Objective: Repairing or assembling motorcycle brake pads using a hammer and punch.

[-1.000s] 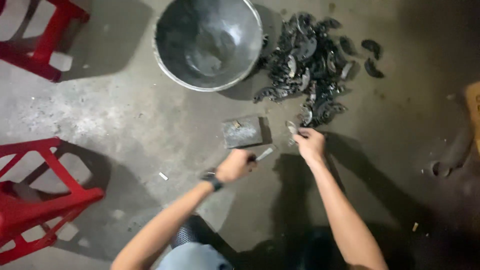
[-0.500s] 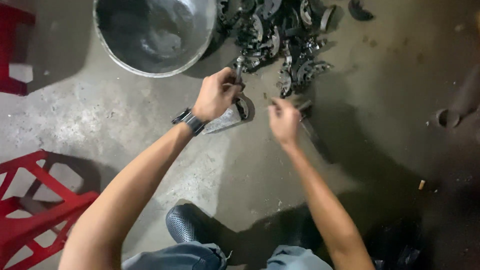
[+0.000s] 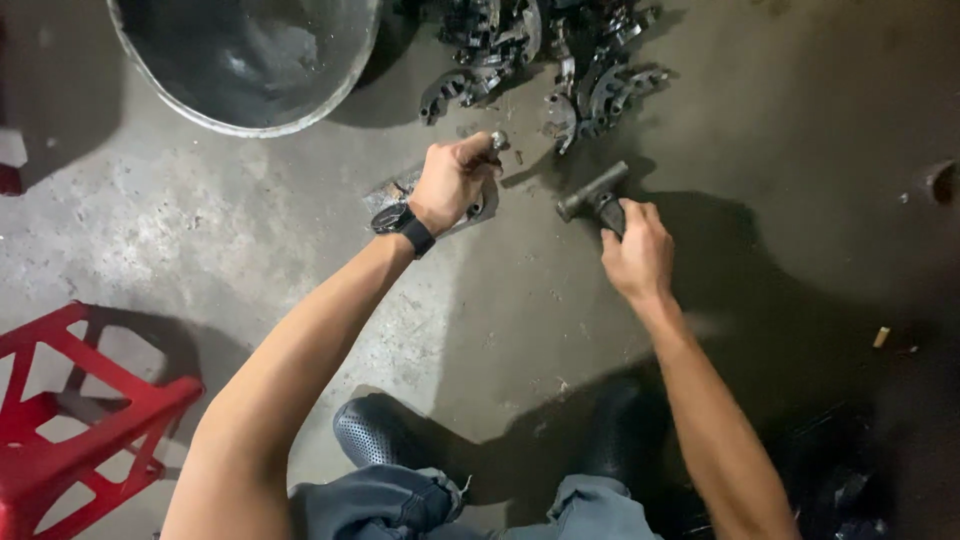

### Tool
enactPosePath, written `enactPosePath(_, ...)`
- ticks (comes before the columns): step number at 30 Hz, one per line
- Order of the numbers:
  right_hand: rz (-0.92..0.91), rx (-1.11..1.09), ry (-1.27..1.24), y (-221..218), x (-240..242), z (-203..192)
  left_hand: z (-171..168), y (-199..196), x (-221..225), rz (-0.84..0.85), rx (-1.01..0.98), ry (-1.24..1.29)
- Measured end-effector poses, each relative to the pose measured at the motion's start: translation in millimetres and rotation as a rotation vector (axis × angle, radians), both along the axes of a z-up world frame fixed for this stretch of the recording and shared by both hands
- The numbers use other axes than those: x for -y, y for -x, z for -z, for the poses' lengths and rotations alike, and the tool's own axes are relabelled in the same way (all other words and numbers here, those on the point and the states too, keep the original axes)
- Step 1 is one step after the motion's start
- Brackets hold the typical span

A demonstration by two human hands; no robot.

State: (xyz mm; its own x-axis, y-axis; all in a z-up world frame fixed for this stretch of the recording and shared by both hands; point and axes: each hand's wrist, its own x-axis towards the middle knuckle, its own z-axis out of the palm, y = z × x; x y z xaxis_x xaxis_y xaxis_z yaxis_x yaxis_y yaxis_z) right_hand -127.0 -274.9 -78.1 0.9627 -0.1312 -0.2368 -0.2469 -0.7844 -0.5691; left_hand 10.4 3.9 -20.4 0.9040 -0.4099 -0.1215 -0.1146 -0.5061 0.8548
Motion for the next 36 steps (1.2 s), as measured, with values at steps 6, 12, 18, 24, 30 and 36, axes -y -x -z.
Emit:
enactPosePath(6,0.051,0.070,-0.384,-5.4,-18.5,-67.3,-3.6,-0.6,-3.9,0.125,0.105,0.082)
enactPosePath(12,0.080,0.018,-0.708,-26.5,-33.4,-114.6,-9.8,-3.4,-2.9,0.140,0.131,0.009)
enactPosePath(18,0.067,0.055,-0.759,-32.8,-48.3,-136.9,-7.8,-3.0,-2.0,0.175,0.165,-0.026)
enactPosePath(24,0.051,0.055,-0.768,-33.2,-52.4,-137.6,-8.0,-2.1,1.7,0.198,0.167,-0.020)
enactPosePath(30,0.073,0.086,-0.723,-42.4,-53.2,-155.6,0.4,-4.0,14.2,0.286,0.176,-0.102)
enactPosePath(36,-0.028,0.071,-0.433,-61.9,-47.9,-139.6,12.5,-4.9,16.2,0.346,0.187,-0.165)
